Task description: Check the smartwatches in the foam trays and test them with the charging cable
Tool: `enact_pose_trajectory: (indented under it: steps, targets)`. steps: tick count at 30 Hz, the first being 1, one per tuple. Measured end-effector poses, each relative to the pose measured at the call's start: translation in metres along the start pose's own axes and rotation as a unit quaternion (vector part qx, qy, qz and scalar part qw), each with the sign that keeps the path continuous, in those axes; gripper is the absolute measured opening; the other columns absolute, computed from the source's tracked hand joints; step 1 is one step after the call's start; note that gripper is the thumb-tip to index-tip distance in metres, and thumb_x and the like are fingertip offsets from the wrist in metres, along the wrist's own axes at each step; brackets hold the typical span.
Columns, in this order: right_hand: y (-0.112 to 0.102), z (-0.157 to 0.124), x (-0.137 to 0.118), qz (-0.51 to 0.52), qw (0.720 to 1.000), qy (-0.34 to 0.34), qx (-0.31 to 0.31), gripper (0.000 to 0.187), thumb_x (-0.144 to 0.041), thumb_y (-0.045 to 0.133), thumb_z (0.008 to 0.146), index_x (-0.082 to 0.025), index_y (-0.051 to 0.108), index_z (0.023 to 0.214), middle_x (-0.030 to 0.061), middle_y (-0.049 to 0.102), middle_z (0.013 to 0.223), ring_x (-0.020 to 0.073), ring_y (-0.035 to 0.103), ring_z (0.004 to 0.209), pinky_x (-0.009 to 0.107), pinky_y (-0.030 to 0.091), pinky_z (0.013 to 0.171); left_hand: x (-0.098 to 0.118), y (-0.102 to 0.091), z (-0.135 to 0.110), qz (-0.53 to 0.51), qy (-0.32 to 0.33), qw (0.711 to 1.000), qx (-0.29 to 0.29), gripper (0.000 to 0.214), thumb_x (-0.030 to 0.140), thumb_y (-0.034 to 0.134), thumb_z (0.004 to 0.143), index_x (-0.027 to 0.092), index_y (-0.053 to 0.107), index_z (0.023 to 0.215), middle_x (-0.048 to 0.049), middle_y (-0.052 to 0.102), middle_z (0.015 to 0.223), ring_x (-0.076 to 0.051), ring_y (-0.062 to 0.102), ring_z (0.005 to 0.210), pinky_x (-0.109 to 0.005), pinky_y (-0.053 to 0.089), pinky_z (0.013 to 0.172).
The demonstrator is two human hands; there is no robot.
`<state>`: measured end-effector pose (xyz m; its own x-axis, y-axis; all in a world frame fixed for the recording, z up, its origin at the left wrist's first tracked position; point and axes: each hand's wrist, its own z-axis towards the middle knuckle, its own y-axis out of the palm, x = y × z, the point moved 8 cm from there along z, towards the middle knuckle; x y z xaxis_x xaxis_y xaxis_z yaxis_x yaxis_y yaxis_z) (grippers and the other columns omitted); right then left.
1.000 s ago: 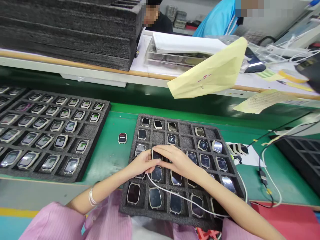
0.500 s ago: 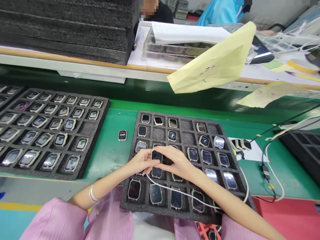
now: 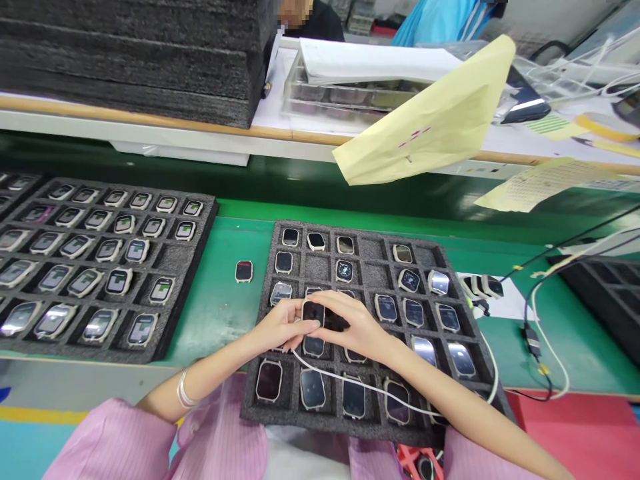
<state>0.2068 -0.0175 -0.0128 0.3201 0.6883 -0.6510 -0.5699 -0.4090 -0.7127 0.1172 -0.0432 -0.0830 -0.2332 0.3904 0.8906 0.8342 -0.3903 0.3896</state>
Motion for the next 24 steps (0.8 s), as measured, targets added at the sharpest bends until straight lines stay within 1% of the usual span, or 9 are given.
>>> enact_pose_trajectory:
  steps: [4,6,9,12,15,17,20,22,24]
  targets:
    - [-0.001,0.001,-0.003,0.036,0.999,-0.003,0.013,0.041,-0.037,0.066,0.087,-0.018,0.057,0.122,0.0125,0.065,0.111,0.0255,0.064,0.101,0.040,0.053,0.087,0.002,0.000,-0.001,-0.018,-0.004,1.000,-0.005,0.031,0.041,0.069,0.076,0.015,0.053,0.079,0.0092,0.045,0.035,-0.006,0.033,0.025,-0.016,0.019,0.029]
    - [0.000,0.001,-0.002,0.052,0.998,0.004,0.020,0.043,-0.040,0.067,0.086,-0.018,0.057,0.122,0.0119,0.066,0.108,0.0250,0.064,0.097,0.039,0.054,0.084,0.003,0.001,-0.001,-0.039,-0.004,0.999,-0.016,0.029,0.040,0.068,0.077,0.014,0.054,0.073,0.0061,0.049,0.037,-0.005,0.032,0.024,-0.017,0.017,0.029]
    - [0.001,0.004,0.003,0.047,0.998,0.038,0.034,0.041,-0.043,0.066,0.086,-0.017,0.060,0.118,0.0094,0.067,0.097,0.0224,0.064,0.084,0.035,0.054,0.075,0.003,0.003,0.001,-0.076,-0.019,0.996,-0.033,0.035,0.043,0.064,0.078,0.011,0.059,0.067,0.0006,0.055,0.040,-0.005,0.031,0.022,-0.019,0.014,0.028]
    - [0.005,0.008,0.010,0.055,0.995,0.078,0.036,0.037,-0.044,0.064,0.087,-0.016,0.064,0.110,0.0058,0.066,0.082,0.0181,0.061,0.068,0.030,0.052,0.064,0.002,0.003,0.003,-0.118,-0.033,0.992,-0.043,0.038,0.045,0.060,0.080,0.010,0.061,0.065,0.0011,0.050,0.033,-0.006,0.030,0.022,-0.020,0.015,0.029]
    - [0.010,0.010,0.017,0.105,0.987,0.117,0.031,0.038,-0.048,0.063,0.087,-0.015,0.066,0.107,0.0028,0.063,0.073,0.0153,0.057,0.059,0.027,0.049,0.057,0.000,-0.001,0.006,-0.148,-0.037,0.988,-0.035,0.036,0.043,0.062,0.079,0.008,0.063,0.069,-0.0062,0.063,0.046,-0.006,0.033,0.024,-0.021,0.015,0.029]
    - [0.012,0.010,0.022,0.132,0.980,0.142,0.034,0.040,-0.049,0.063,0.086,-0.015,0.067,0.107,0.0019,0.062,0.070,0.0147,0.055,0.057,0.026,0.048,0.054,-0.003,-0.003,0.007,-0.161,-0.042,0.986,-0.033,0.036,0.043,0.063,0.078,0.008,0.063,0.068,-0.0104,0.067,0.053,-0.006,0.034,0.024,-0.021,0.015,0.029]
    - [0.014,0.009,0.026,0.162,0.971,0.172,0.031,0.041,-0.048,0.064,0.085,-0.014,0.068,0.108,0.0022,0.061,0.072,0.0142,0.054,0.057,0.026,0.048,0.053,-0.006,-0.004,0.009,-0.174,-0.041,0.983,-0.034,0.036,0.042,0.065,0.076,0.008,0.063,0.066,-0.0076,0.063,0.045,-0.006,0.033,0.024,-0.021,0.015,0.029]
    - [0.014,0.008,0.028,0.195,0.962,0.188,0.022,0.042,-0.045,0.066,0.084,-0.014,0.067,0.112,0.0028,0.062,0.076,0.0144,0.056,0.060,0.026,0.049,0.055,-0.006,-0.006,0.009,-0.179,-0.036,0.983,-0.033,0.035,0.042,0.066,0.075,0.009,0.063,0.065,-0.0074,0.062,0.044,-0.006,0.033,0.025,-0.021,0.016,0.030]
    - [0.016,0.008,0.028,0.261,0.944,0.200,0.001,0.040,-0.043,0.064,0.086,-0.015,0.065,0.116,0.0025,0.062,0.078,0.0142,0.057,0.064,0.026,0.050,0.060,-0.004,-0.005,0.007,-0.182,-0.032,0.982,-0.043,0.035,0.042,0.068,0.075,0.008,0.064,0.070,-0.0111,0.068,0.055,-0.004,0.034,0.026,-0.021,0.016,0.032]
